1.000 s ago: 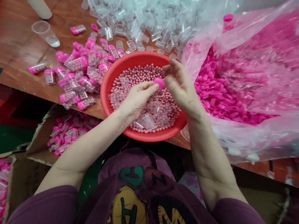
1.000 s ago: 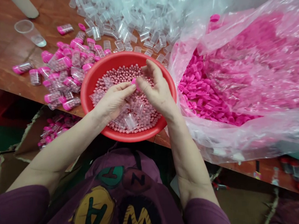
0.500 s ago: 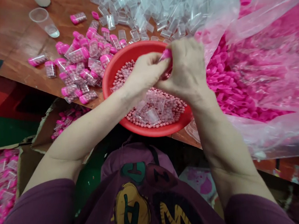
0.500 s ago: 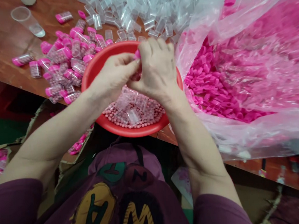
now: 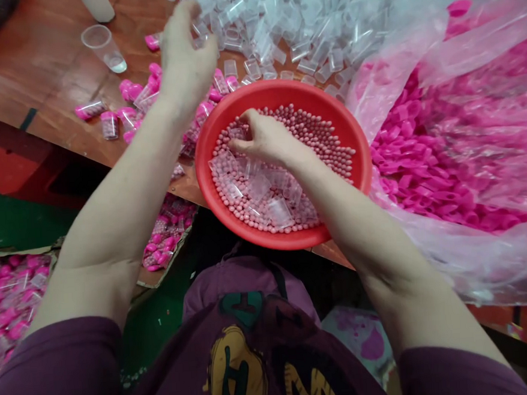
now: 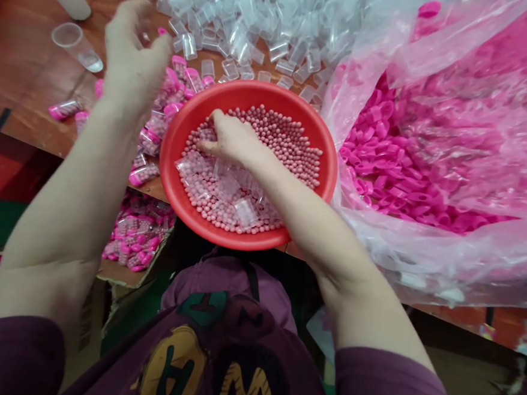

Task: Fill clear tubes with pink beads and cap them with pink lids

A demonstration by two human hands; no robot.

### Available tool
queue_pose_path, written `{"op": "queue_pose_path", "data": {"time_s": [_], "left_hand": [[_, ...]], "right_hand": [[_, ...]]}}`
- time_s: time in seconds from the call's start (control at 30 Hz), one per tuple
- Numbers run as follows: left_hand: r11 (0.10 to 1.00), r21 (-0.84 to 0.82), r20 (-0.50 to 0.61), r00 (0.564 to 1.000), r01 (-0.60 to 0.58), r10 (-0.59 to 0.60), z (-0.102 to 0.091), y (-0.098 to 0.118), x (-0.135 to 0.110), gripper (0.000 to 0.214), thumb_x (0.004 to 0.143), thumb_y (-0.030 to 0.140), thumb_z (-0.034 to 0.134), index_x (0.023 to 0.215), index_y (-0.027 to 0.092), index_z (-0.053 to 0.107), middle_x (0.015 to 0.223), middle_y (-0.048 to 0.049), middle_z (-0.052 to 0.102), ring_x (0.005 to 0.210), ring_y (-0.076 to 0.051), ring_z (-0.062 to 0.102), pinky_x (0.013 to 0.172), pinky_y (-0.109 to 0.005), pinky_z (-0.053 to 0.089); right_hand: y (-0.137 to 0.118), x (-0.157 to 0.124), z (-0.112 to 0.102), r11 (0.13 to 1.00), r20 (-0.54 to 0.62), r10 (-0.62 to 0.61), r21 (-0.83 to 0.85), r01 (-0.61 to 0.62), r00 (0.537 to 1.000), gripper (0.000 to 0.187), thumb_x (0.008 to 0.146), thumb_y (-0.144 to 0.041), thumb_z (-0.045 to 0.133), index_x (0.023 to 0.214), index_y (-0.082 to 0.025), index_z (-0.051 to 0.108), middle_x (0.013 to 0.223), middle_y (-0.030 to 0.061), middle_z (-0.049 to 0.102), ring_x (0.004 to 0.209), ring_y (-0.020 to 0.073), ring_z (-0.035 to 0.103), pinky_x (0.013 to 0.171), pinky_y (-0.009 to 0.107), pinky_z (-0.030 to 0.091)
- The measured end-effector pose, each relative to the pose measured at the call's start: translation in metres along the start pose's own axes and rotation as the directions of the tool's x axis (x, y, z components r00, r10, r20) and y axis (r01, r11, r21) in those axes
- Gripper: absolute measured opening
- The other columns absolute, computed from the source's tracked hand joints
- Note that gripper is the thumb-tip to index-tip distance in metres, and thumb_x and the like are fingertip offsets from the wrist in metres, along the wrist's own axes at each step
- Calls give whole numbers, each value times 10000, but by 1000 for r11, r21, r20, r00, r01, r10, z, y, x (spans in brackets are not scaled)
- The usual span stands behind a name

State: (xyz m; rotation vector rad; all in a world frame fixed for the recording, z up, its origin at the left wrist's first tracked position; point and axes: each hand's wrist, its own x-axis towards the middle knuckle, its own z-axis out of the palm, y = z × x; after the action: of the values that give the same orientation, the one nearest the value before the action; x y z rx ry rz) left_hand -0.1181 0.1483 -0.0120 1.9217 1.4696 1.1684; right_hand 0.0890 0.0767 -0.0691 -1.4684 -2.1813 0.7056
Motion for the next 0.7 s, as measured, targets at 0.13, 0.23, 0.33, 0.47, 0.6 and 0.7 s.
{"op": "queue_pose_path", "data": {"time_s": [0.13, 0.23, 0.33, 0.47, 0.6, 0.7], "left_hand": [[998, 4, 60, 996, 60, -60, 16, 36, -42, 257, 981, 31, 664, 997, 237, 816, 1129, -8, 859, 1082, -224, 711, 1096, -414, 576], [1000, -23, 309, 951, 20, -12, 34, 52, -76, 240, 818, 15, 713, 828, 243, 784, 976, -68, 803, 1040, -298, 727, 1070, -455, 547], [991, -128, 414, 910, 30, 26, 55, 49, -91, 170, 803, 62, 755, 770, 225, 719, 843, -67, 667, 1050, -318, 711, 1119, -450, 511], [983, -183, 437, 897, 11, 71, 73, 54, -93, 182, 765, 77, 820, 805, 209, 701, 907, -56, 635, 1145, -331, 691, 1219, -453, 464], [975, -218, 513, 854, 32, 86, 86, 72, -92, 210, 714, 53, 795, 849, 197, 723, 932, -52, 657, 1118, -327, 690, 1231, -463, 456], [974, -219, 553, 829, 50, 82, 99, 77, -90, 219, 676, 33, 755, 742, 218, 658, 822, -28, 584, 1081, -322, 688, 1219, -446, 463]], "right_hand": [[7, -3, -6, 999, 0, -29, 45, 29, 1000, 379, 904, -95, 842, 1243, -222, 731, 1065, 48, 849, 992, 263, 802, 1030, 464, 683], [28, -16, -38, 980, 70, -14, 198, 0, 997, 478, 902, -159, 873, 1338, -235, 690, 966, -15, 841, 838, 214, 797, 857, 400, 707], [49, -38, -63, 900, 135, 47, 424, -100, 990, 533, 895, -197, 876, 1373, -236, 642, 959, -13, 852, 785, 215, 807, 711, 375, 699], [59, -62, -73, 877, 47, 179, 445, -181, 983, 501, 869, -147, 853, 1315, -228, 638, 946, 1, 844, 825, 236, 830, 707, 372, 699], [57, -77, -73, 959, -99, 88, 279, -57, 991, 556, 863, -203, 913, 1353, -246, 655, 1040, 9, 848, 967, 258, 844, 903, 431, 723], [56, -85, -69, 940, -128, 61, 342, -14, 990, 604, 868, -233, 909, 1419, -271, 666, 1227, 57, 842, 1151, 289, 815, 1042, 494, 704]]}}
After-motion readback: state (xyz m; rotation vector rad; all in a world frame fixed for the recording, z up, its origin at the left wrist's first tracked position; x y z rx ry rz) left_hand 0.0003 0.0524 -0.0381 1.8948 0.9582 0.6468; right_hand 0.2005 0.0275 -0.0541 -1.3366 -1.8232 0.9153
